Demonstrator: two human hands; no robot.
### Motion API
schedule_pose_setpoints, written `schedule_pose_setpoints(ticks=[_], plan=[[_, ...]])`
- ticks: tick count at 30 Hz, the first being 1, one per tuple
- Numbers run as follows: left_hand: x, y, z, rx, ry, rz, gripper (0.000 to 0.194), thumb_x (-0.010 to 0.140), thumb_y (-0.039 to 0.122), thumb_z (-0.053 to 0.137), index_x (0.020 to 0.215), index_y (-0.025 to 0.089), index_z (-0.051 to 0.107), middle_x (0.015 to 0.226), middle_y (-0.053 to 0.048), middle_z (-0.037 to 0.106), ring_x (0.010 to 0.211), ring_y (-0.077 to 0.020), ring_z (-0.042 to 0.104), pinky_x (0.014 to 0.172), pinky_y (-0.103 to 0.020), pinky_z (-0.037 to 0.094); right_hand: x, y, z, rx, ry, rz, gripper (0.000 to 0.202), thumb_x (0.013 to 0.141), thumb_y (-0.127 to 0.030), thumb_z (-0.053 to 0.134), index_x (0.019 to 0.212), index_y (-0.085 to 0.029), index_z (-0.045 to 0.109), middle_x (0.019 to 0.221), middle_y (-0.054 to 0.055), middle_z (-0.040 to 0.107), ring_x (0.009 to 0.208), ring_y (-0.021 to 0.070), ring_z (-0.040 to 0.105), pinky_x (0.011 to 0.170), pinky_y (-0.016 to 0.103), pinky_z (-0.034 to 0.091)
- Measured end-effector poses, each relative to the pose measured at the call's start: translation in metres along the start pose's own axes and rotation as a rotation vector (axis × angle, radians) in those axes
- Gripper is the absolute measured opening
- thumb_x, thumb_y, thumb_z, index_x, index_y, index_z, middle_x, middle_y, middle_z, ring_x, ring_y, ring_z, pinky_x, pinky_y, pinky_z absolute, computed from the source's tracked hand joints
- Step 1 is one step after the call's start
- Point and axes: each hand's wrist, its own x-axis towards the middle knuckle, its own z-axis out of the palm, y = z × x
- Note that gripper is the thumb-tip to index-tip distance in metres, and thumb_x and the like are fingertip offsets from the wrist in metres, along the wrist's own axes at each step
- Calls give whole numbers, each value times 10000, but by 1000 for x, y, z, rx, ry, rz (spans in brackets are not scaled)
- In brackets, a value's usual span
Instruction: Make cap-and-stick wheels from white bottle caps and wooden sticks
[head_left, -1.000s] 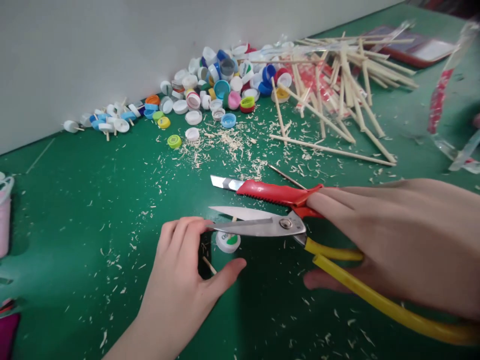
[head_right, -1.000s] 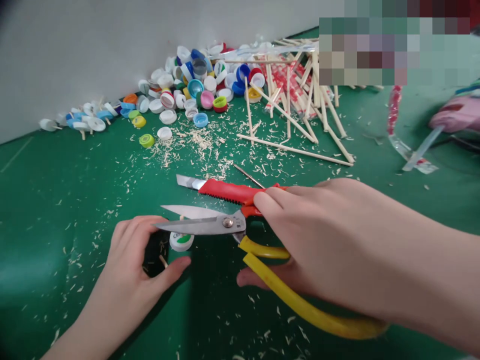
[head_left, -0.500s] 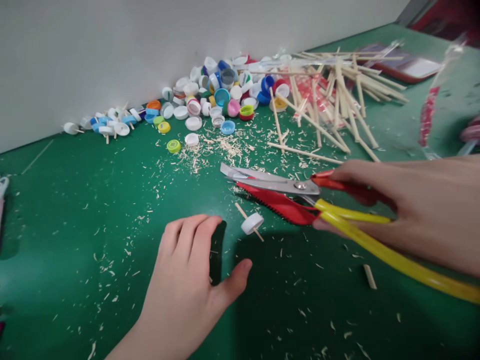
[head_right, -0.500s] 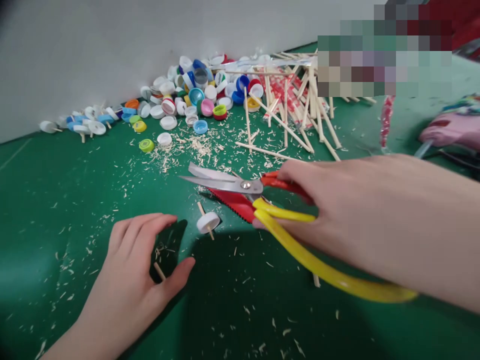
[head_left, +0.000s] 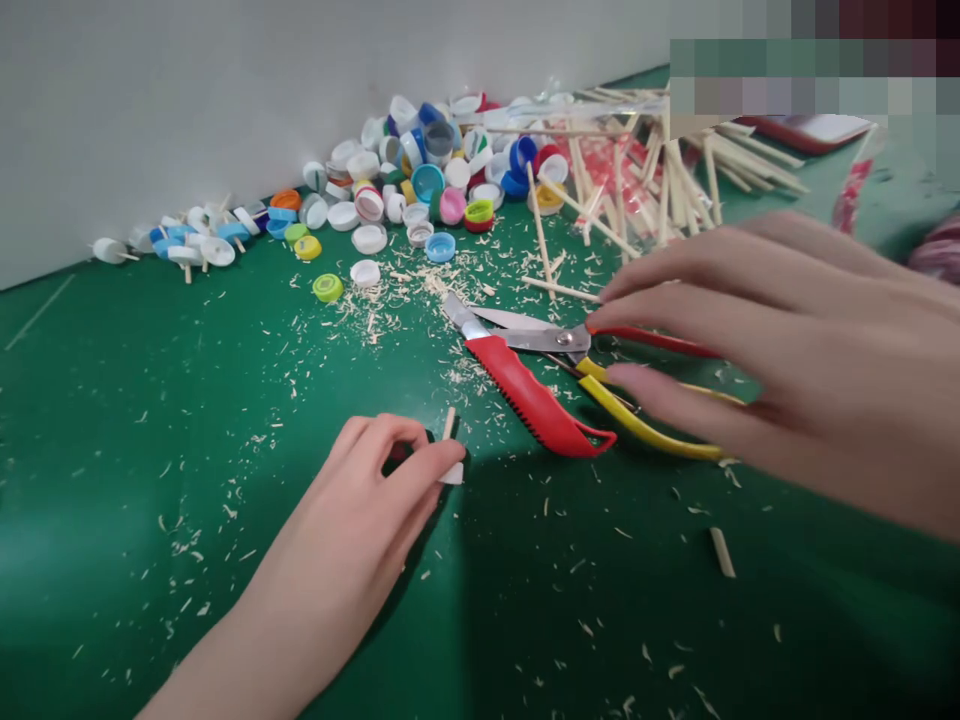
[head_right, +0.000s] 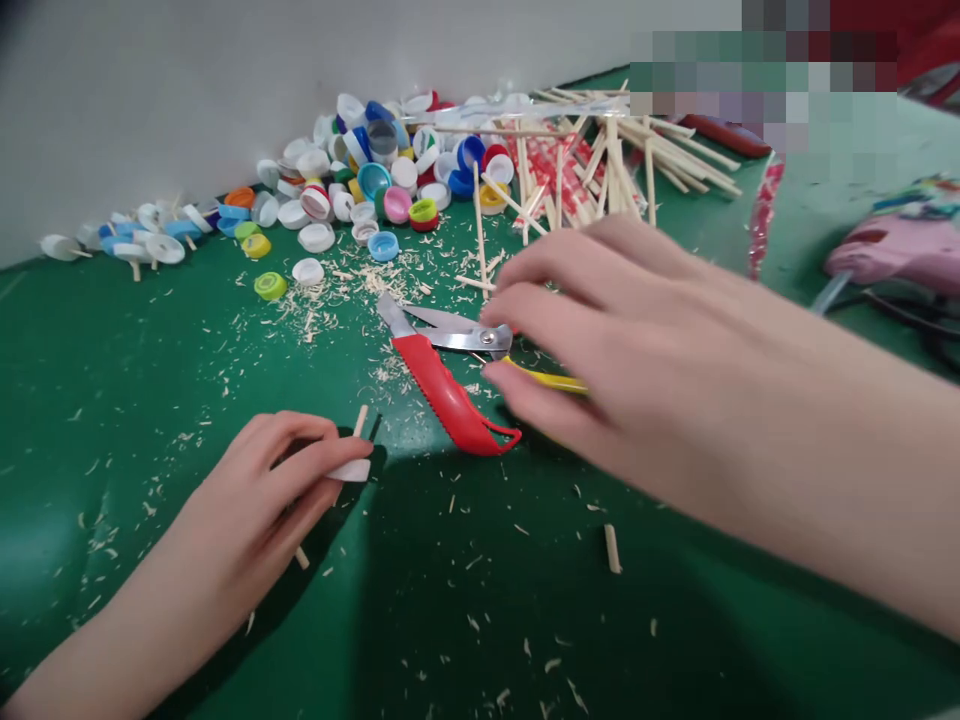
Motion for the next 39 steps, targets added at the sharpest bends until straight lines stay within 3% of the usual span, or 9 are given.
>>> schedule_pose_setpoints(ticks=[5, 11, 13, 18, 20, 24, 27, 30, 39], plan=[[-5, 2, -8, -104, -35, 72, 314, 999, 81, 433, 1144, 292, 615, 1118, -11, 694, 1016, -133, 677, 822, -221, 576, 16, -47, 15, 170, -3, -282, 281, 1058, -316, 427, 1165, -197, 658, 1187, 86, 637, 1142, 235, 557, 975, 430, 480], [-15, 9, -5, -233, 44, -58, 275, 1012, 171, 466, 1125, 352, 640, 1085, 32, 731, 885, -101, 741, 655, -165, 590, 8, -55, 34, 222, -80, -342, 221, 1037, -231, 477, 939, -193, 672, 987, 62, 671, 994, 211, 560, 838, 379, 448], [-16, 10, -7, -220, 9, -77, 261, 993, 143, 499, 1111, 345, 616, 1051, 50, 742, 850, -86, 749, 635, -145, 589, 7, -55, 34, 237, -63, -345, 219, 1036, -250, 491, 916, -190, 664, 951, 59, 660, 962, 206, 548, 814, 370, 419], [-15, 10, -13, -157, -60, 60, 426, 920, 115, 458, 1318, 259, 502, 1281, -48, 691, 1161, -154, 700, 943, -242, 608, 9, -59, 34, 288, -51, -311, 269, 1053, -278, 464, 853, -192, 623, 838, 31, 609, 843, 179, 456, 761, 336, 340], [-13, 13, -9, -104, -56, 72, 403, 939, 172, 489, 1339, 190, 455, 1219, -103, 694, 1085, -185, 715, 872, -276, 628, 8, -62, 37, 331, -40, -306, 282, 1058, -284, 454, 845, -190, 613, 818, 25, 597, 813, 174, 419, 749, 326, 320], [-6, 20, 10, 88, 25, 159, 68, 1009, 176, 441, 1062, 192, 480, 935, -76, 693, 783, -211, 714, 645, -334, 608, 3, -70, 44, 395, -27, -285, 321, 1058, -268, 442, 780, -177, 574, 768, 13, 563, 736, 150, 362, 750, 306, 313], [-4, 20, 19, 178, 48, 176, 66, 1018, 143, 418, 999, 188, 464, 946, -99, 686, 713, -194, 697, 575, -307, 577, -1, -75, 49, 402, -4, -259, 331, 1050, -239, 445, 746, -174, 558, 739, 3, 560, 714, 140, 349, 747, 296, 316], [-6, 18, 21, 199, 68, 181, 93, 1006, 102, 408, 1038, 161, 472, 994, -123, 687, 760, -189, 708, 621, -294, 594, -2, -80, 54, 378, 37, -244, 328, 1045, -226, 450, 741, -174, 562, 719, 1, 565, 707, 141, 339, 737, 298, 315], [-13, 25, 25, 263, 130, 87, 129, 1007, 88, 398, 1048, 163, 493, 943, -80, 650, 672, -167, 642, 577, -296, 568, -1, -88, 56, 319, 42, -224, 335, 1059, -228, 428, 752, -175, 551, 723, 15, 539, 719, 154, 327, 711, 312, 288]])
